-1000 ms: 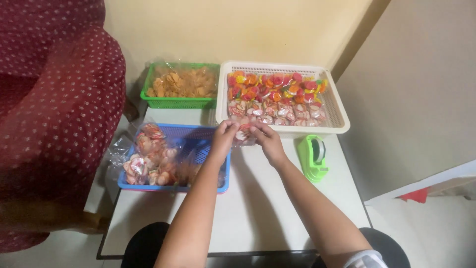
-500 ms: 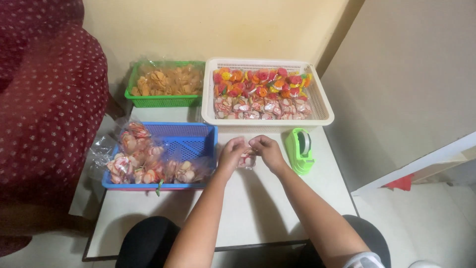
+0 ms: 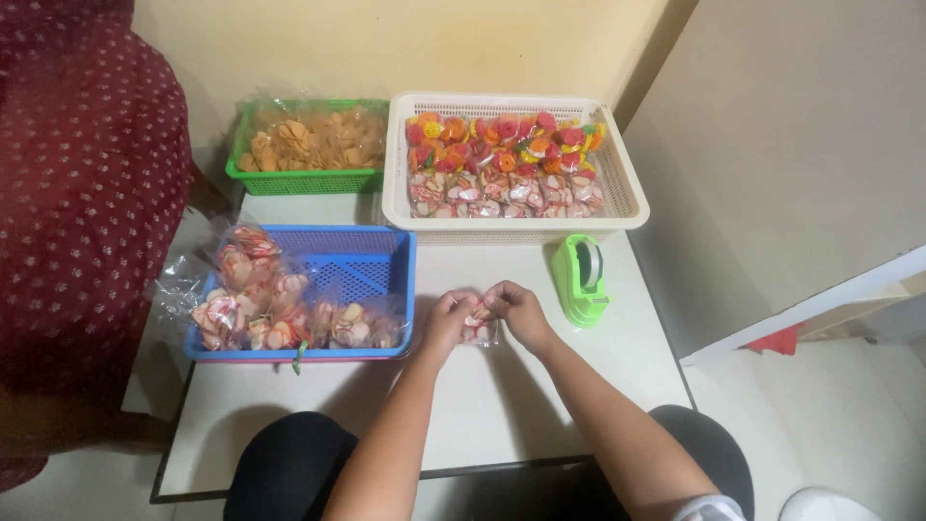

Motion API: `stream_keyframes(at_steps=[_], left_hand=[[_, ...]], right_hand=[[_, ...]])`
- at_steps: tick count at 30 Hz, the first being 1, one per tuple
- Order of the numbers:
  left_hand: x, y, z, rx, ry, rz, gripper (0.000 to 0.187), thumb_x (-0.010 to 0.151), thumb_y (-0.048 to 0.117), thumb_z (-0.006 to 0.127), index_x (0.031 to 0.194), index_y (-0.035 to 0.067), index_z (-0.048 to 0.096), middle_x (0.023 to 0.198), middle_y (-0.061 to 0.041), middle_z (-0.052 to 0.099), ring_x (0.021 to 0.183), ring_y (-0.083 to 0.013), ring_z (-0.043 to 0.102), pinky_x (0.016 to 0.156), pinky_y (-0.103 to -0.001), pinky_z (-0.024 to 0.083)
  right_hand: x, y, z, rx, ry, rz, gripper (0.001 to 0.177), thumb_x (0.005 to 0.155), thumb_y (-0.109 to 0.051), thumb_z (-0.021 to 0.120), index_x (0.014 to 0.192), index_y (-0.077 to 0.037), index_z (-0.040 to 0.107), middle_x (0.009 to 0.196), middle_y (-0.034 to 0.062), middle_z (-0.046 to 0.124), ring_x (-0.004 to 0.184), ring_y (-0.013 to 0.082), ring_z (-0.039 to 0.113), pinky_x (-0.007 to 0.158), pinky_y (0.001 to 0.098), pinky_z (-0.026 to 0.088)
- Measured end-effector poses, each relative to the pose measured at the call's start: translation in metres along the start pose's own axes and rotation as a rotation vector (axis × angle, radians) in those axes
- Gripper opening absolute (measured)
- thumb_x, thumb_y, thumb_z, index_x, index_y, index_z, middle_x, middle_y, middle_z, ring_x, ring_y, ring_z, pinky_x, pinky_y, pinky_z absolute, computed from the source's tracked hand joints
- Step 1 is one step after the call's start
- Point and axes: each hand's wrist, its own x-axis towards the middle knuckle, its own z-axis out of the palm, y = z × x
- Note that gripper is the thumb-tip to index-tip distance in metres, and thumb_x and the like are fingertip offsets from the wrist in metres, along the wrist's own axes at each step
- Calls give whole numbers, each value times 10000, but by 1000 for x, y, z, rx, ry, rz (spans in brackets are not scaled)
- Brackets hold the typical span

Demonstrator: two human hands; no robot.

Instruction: Wrapping individual food sticks in plastic film and sealing them using a tape dispenser.

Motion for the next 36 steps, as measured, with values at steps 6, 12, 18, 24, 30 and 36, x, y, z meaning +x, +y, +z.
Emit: stream_keyframes(at_steps=[6,12,18,24,30,36], left_hand=[[-8,4,-5,-29,3,-26,322,951,347,687,1206,150,692,1124,-167,675,776,-380,751,613,-388,660],[-15,-3,6,-54,-26,28,389,864,393,775,1190,186,724,1034,-144,733,771,-304,745,605,-359,636],[-15,-8,6,-44,38,5,278,855,341,767,1090,193,750,964,-134,729,758,-259,712,562,-334,625],[-23,-2,7,-148,50,27,371,848,358,785,1181,199,750,937,-114,708,593,-151,634,499,-284,598],[-15,-13,7,-198,93,38,296,894,317,737,1148,166,759,915,-100,694,563,-114,579,425,-234,517],[-8,-26,8,-214,77,40,276,886,312,753,1129,183,777,980,-119,716,649,-136,597,476,-264,523]], right_hand=[[-16,-19,8,43,-32,46,175,983,-146,689,1123,-43,709,1063,173,732,1017,272,712,972,412,559],[-3,6,8,81,48,44,160,997,-133,669,1068,-3,729,940,166,722,879,238,737,845,361,614],[-23,-23,11,157,30,79,297,937,-177,737,1191,-24,721,1036,186,709,952,265,715,914,424,596],[-5,11,8,48,87,59,151,943,-182,737,1028,-58,755,916,84,697,873,169,657,817,299,586],[-21,-16,18,92,51,62,223,916,-219,744,1088,-77,752,1051,137,687,1015,256,647,916,409,559],[-12,5,18,46,90,83,180,903,-171,736,1036,-60,784,941,110,706,911,214,637,845,356,540]])
